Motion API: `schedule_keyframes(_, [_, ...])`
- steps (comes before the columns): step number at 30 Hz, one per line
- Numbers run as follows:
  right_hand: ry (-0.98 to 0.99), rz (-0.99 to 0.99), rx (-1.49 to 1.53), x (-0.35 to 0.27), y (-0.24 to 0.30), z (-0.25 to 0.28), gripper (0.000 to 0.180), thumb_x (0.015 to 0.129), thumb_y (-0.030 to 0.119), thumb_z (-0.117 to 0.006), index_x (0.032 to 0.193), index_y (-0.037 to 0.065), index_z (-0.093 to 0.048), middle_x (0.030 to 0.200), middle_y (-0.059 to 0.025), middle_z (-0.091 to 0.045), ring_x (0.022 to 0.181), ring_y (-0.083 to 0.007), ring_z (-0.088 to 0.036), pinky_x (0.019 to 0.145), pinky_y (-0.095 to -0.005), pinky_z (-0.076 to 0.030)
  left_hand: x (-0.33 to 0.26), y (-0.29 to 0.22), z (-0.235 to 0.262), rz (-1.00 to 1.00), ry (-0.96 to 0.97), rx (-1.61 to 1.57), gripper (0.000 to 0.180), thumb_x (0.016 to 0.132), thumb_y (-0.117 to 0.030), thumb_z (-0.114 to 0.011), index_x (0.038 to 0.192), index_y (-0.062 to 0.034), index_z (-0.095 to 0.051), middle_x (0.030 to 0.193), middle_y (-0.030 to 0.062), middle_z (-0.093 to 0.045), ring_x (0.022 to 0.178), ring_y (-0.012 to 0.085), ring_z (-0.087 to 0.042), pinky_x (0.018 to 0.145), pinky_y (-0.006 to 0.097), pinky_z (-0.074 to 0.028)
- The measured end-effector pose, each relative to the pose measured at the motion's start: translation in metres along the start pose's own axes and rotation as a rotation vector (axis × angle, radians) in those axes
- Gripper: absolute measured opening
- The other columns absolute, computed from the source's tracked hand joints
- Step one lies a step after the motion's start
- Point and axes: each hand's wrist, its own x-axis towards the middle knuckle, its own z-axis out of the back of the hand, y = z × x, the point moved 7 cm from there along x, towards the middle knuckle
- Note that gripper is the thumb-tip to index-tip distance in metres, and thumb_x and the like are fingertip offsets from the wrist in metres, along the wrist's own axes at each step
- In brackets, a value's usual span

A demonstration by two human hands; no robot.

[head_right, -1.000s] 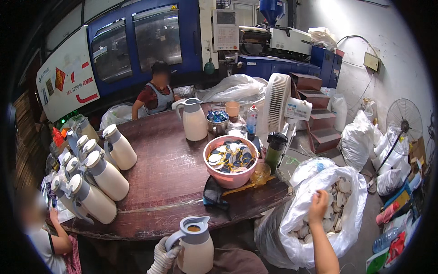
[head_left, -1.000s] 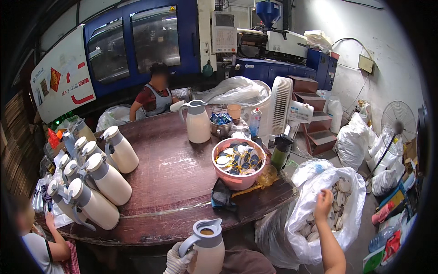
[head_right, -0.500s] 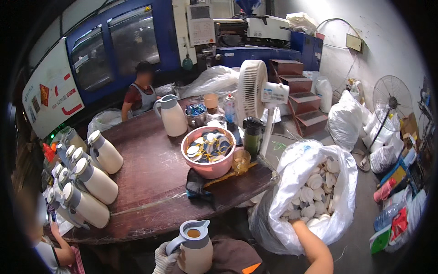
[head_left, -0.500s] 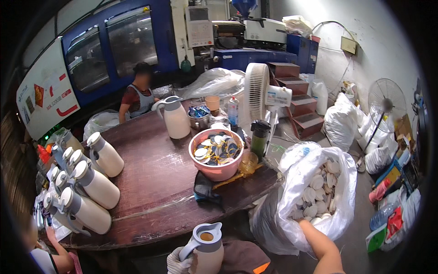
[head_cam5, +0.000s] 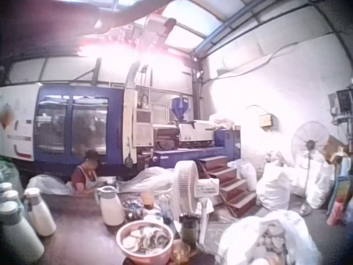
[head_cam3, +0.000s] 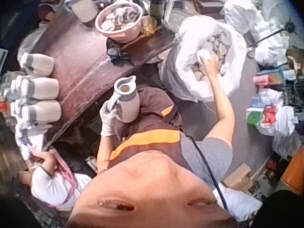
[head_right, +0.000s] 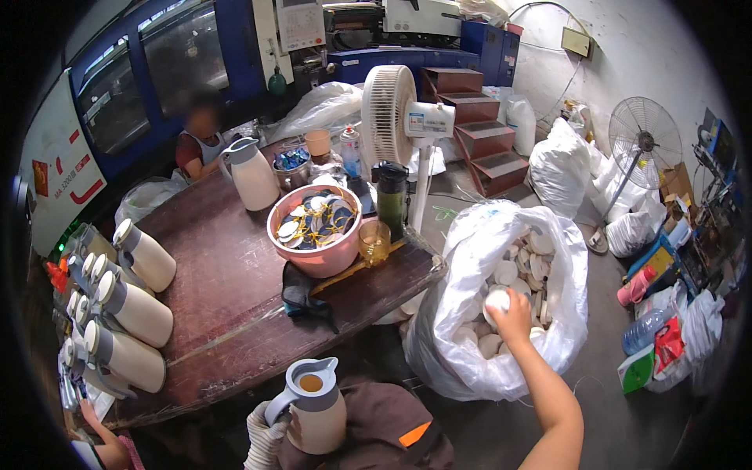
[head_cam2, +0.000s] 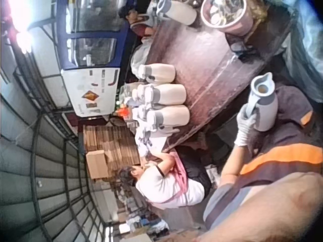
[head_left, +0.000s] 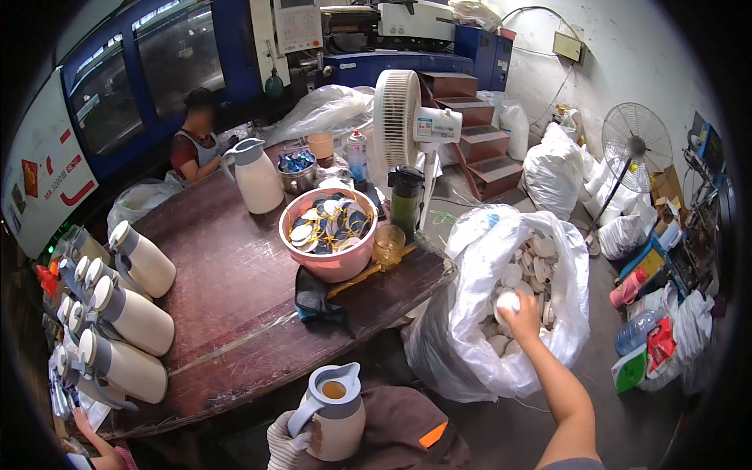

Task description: The person assembles white plastic pitchers by inserting a circular seal into the opening, screwing on the lid, and placing the finished unit on a table. The process is repeated for multiple pitchers.

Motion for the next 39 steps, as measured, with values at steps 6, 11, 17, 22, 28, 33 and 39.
schedule_keyframes(6, [0.475,-0.035,0.874,-0.032,0.170,0.001,0.059,0.083,0.033,-0.073,0.132,0.007,-0.052,0.118,-0.0103,-0.057,0.108,-0.0195,-0.055,0.085,-0.0339,-0.049,-0.004,-0.011,-0.015,-0.001,0.032,0.073,0.018,0.075,-0.010,-0.072,0.091,-0.0016,-0.068,0.076,-0.0007,-0.065,0.070,0.0061,-0.057,0.065,0.024,-0.047])
schedule_keyframes(11, [1.351,-0.207,1.466,-0.127,0.288,-0.065,0.046,0.096,0.028,-0.055,0.134,0.001,-0.050,0.129,-0.0095,-0.056,0.117,-0.0172,-0.053,0.100,-0.0315,-0.041,-0.009,-0.004,-0.016,0.028,0.201,-0.059,0.026,0.076,-0.012,-0.074,0.098,0.0001,-0.068,0.076,-0.0002,-0.065,0.067,0.0068,-0.059,0.063,0.023,-0.048])
schedule_keyframes(17, [1.443,-0.215,1.352,-0.140,0.322,-0.084,0.051,0.103,0.039,-0.035,0.127,0.000,-0.058,0.124,-0.0100,-0.061,0.117,-0.0198,-0.055,0.103,-0.0324,-0.039,-0.021,0.015,0.001,-0.065,0.230,0.028,0.027,0.078,-0.013,-0.073,0.102,-0.0023,-0.069,0.081,0.0061,-0.069,0.076,0.0113,-0.063,0.073,0.028,-0.050])
schedule_keyframes(22, [1.384,0.212,1.024,-0.147,0.346,-0.087,0.035,0.101,0.026,-0.047,0.119,-0.001,-0.061,0.116,-0.0084,-0.063,0.108,-0.0152,-0.057,0.096,-0.0309,-0.043,-0.020,0.033,0.000,-0.120,0.282,0.055,0.034,0.075,-0.014,-0.073,0.107,-0.0024,-0.068,0.086,0.0120,-0.071,0.080,0.0205,-0.069,0.076,0.030,-0.052])
schedule_keyframes(28, [0.928,0.869,0.651,-0.148,0.369,-0.065,0.038,0.096,0.028,-0.052,0.120,0.000,-0.060,0.122,-0.0189,-0.058,0.118,-0.0319,-0.053,0.101,-0.0384,-0.041,-0.020,0.040,0.007,-0.102,0.268,0.000,0.033,0.077,-0.010,-0.074,0.109,-0.0007,-0.067,0.091,0.0066,-0.070,0.083,0.0131,-0.065,0.078,0.027,-0.052])
schedule_keyframes(33, [0.782,0.936,0.435,-0.175,0.373,-0.033,0.071,0.074,0.045,-0.076,0.127,0.004,-0.052,0.127,-0.0208,-0.052,0.118,-0.0378,-0.051,0.100,-0.0443,-0.042,-0.016,0.039,-0.001,-0.056,0.297,-0.127,0.033,0.081,-0.009,-0.074,0.112,0.0004,-0.065,0.091,0.0028,-0.069,0.083,0.0101,-0.063,0.078,0.027,-0.052])
schedule_keyframes(39, [0.778,1.406,0.748,-0.204,0.390,0.001,0.057,0.079,0.038,-0.069,0.126,0.008,-0.055,0.120,-0.0171,-0.054,0.109,-0.0364,-0.055,0.090,-0.0448,-0.046,0.024,0.021,0.026,-0.009,0.216,-0.113,0.033,0.077,-0.010,-0.076,0.109,-0.0051,-0.067,0.092,0.0000,-0.067,0.083,0.0085,-0.061,0.075,0.026,-0.052])
